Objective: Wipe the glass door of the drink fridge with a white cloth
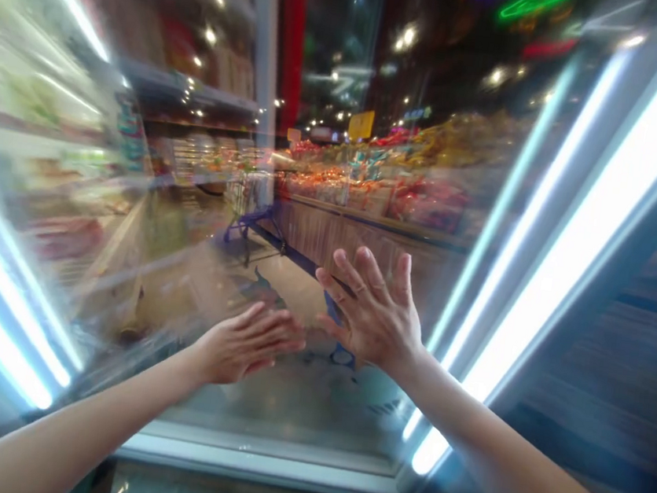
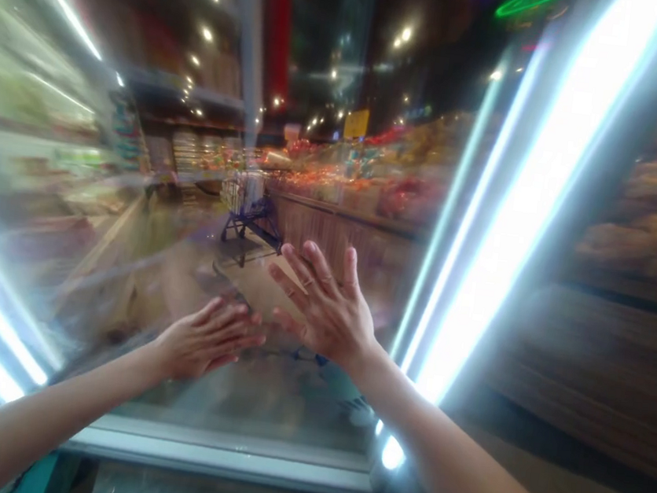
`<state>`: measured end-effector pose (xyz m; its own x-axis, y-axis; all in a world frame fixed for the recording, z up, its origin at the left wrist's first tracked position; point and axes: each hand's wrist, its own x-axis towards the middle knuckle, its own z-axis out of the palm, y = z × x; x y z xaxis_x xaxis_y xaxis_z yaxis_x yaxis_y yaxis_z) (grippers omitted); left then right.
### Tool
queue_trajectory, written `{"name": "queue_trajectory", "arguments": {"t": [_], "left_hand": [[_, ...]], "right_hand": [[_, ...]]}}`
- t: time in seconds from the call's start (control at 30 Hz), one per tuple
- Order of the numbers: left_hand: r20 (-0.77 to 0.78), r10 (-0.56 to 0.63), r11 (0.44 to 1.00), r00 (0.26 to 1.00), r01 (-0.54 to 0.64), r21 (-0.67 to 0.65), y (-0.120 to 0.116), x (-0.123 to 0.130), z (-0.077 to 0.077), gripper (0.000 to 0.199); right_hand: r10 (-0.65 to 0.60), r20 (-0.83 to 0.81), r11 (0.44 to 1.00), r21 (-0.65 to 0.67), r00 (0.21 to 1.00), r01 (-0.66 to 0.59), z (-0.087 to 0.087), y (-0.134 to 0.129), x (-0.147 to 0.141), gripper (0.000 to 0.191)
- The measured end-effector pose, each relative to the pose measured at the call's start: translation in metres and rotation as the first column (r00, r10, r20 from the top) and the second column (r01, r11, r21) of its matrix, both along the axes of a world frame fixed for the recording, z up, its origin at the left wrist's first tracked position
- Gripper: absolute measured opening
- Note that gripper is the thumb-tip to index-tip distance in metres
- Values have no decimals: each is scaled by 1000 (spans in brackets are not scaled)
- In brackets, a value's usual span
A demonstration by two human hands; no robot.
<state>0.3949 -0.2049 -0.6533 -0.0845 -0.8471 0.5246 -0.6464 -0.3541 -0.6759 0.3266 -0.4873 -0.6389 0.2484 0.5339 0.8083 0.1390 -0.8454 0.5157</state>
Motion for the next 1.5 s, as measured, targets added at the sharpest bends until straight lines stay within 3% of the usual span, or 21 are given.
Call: {"name": "queue_trajectory", "arguments": {"t": [0.07, 0.17, 0.23, 0.37, 0.43, 0.53, 0.57, 0.63, 0.7, 0.77, 0.83, 0.87, 0.93, 1.0, 1.07, 1.13, 1.27, 1.33, 1.43, 1.5], "left_hand": [[-7, -37, 998, 999, 38, 50, 0, -2, -1, 56], [-70, 38, 980, 997, -51, -194, -5, -2, 16, 69], [-91, 61, 960, 994, -83, -267, -12, -2, 19, 76], [-60, -80, 996, 995, 82, 34, -20, -5, 5, 62], [-76, -80, 994, 994, 86, 74, -19, -5, 7, 63], [-176, 84, 988, 981, -105, -115, -18, -3, 12, 74], [-218, 114, 982, 969, -143, -120, -18, -3, 9, 75], [-271, 104, 995, 957, -100, 30, -14, -3, -5, 68], [-285, 52, 970, 957, 19, 242, -3, -1, -15, 59], [-282, 49, 950, 958, 43, 311, 14, 4, -8, 56], [-253, 89, 979, 964, -38, 199, 32, 10, 14, 55], [-226, 119, 992, 967, -107, 65, 40, 13, 25, 59], [-156, 163, 965, 974, -190, -181, 50, 15, 35, 70], [-75, 147, 965, 986, -160, -208, 55, 14, 24, 72], [-18, 105, 992, 994, -106, -67, 58, 12, 3, 62], [6, 105, 995, 995, -105, 1, 62, 13, -7, 60], [-30, 233, 935, 972, -232, -269, 65, 18, 12, 82], [-17, 241, 916, 970, -233, -327, 62, 16, 12, 87], [88, 150, 982, 985, -138, -129, 55, 12, -10, 79], [132, 103, 995, 986, -104, 0, 51, 10, -18, 71]], "right_hand": [[-7, -7, 999, 33, 1000, 7, -3, 2, -1, 78], [-33, -18, 993, 112, 999, 35, -18, 1, -6, 82], [-48, -4, 986, 159, 999, 48, -35, -1, -9, 85], [-46, -12, 981, 186, 999, 47, -65, -9, -14, 87], [-51, -33, 980, 192, 998, 57, -70, -13, -14, 86], [-59, -16, 984, 169, 998, 61, -67, -15, -13, 84], [-61, -4, 985, 160, 998, 61, -66, -16, -13, 84], [-61, 11, 987, 151, 998, 59, -64, -16, -13, 82], [-67, 8, 986, 151, 998, 65, -64, -16, -14, 81], [-70, 1, 987, 144, 998, 69, -64, -16, -16, 80], [-71, -6, 987, 141, 997, 71, -64, -16, -18, 81], [-70, -9, 987, 143, 997, 71, -64, -16, -19, 81], [-65, -14, 986, 150, 998, 67, -64, -15, -20, 84], [-48, -10, 987, 155, 999, 49, -64, -15, -20, 86], [-38, -14, 986, 161, 999, 40, -64, -15, -20, 87], [-45, -26, 985, 165, 999, 48, -64, -16, -19, 88], [-63, -14, 986, 152, 998, 64, -67, -18, -20, 89], [-54, -3, 986, 157, 999, 54, -68, -20, -21, 86], [-29, -8, 983, 178, 1000, 30, -63, -16, -21, 81], [-8, -37, 988, 154, 999, 14, -51, -4, -17, 81]]}}
